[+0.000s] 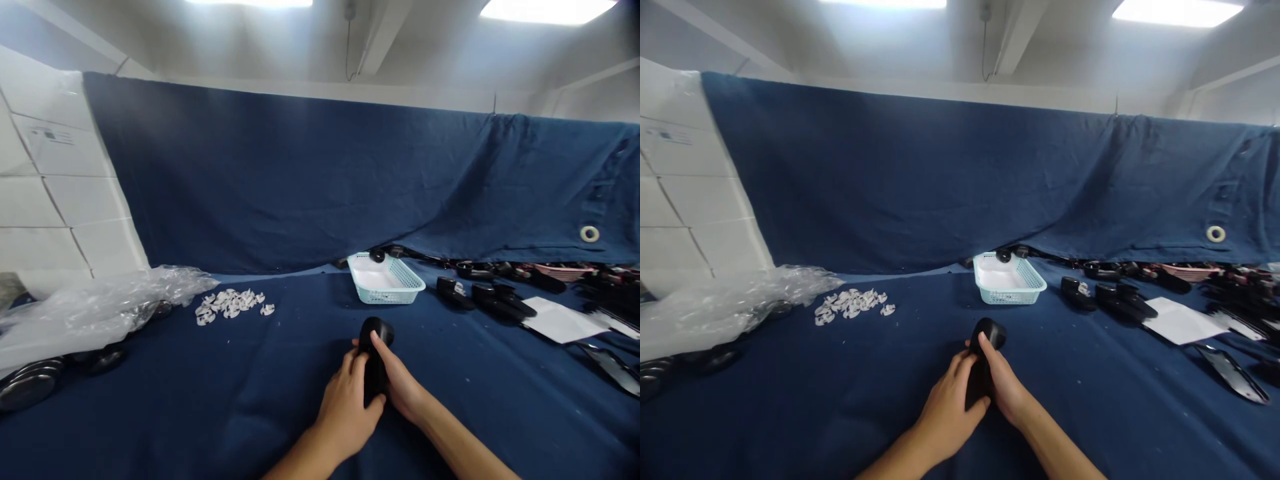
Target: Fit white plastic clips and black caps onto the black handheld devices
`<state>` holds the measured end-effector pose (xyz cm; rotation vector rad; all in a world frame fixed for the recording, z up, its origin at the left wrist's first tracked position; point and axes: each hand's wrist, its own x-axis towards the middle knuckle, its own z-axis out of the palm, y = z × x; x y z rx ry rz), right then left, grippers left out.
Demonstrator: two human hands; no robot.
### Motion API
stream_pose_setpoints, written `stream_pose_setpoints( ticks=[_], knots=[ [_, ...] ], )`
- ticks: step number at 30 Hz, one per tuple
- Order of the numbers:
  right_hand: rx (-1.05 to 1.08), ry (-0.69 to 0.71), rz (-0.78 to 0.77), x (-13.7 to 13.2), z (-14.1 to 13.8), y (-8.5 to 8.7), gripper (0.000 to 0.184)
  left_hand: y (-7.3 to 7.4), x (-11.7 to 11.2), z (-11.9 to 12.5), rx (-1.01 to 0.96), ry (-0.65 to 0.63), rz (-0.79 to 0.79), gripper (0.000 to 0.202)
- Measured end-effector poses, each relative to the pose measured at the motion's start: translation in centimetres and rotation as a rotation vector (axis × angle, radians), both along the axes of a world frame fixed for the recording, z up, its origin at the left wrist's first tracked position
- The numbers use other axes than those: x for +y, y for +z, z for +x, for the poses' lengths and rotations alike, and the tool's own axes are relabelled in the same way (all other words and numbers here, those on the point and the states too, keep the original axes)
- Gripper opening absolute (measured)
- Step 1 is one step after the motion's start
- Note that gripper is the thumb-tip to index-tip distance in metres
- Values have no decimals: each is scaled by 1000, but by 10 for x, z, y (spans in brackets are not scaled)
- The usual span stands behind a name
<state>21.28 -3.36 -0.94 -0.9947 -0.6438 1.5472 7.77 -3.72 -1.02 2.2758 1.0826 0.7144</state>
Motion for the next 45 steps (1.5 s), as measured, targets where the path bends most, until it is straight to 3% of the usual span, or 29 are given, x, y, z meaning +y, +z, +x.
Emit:
stream_pose_setpoints(
  ticks=[13,17,22,28,32,34,37,38,42,45],
  knots=[
    [13,2,-32,0,-2,8,61,5,-2,-2,-169,0,-129,69],
    [-47,46,63,-6,-3,9,67,7,0,-4,-281,15,-213,77],
    [-223,66,210,-8,-2,4,61,8,5,-5,-423,-28,-319,80],
    [-391,83,221,-9,1,5,64,8,8,-3,-604,-59,-445,79],
    [-451,113,317,-7,-1,7,62,8,12,-1,-718,-55,-676,72],
    [-549,28,323,2,3,6,69,10,14,-3,-790,-64,-838,63],
    [-954,-309,330,27,19,9,72,10,18,-8,-960,-46,-1047,48],
    [-1043,-359,340,38,27,12,67,9,19,-10,-1018,-27,-1107,44],
    [-1292,-394,377,92,58,37,41,3,27,-15,-1127,-42,-1329,30],
    [-1508,-366,344,143,76,54,30,-2,35,-16,-1086,-65,-1395,36]
  ],
)
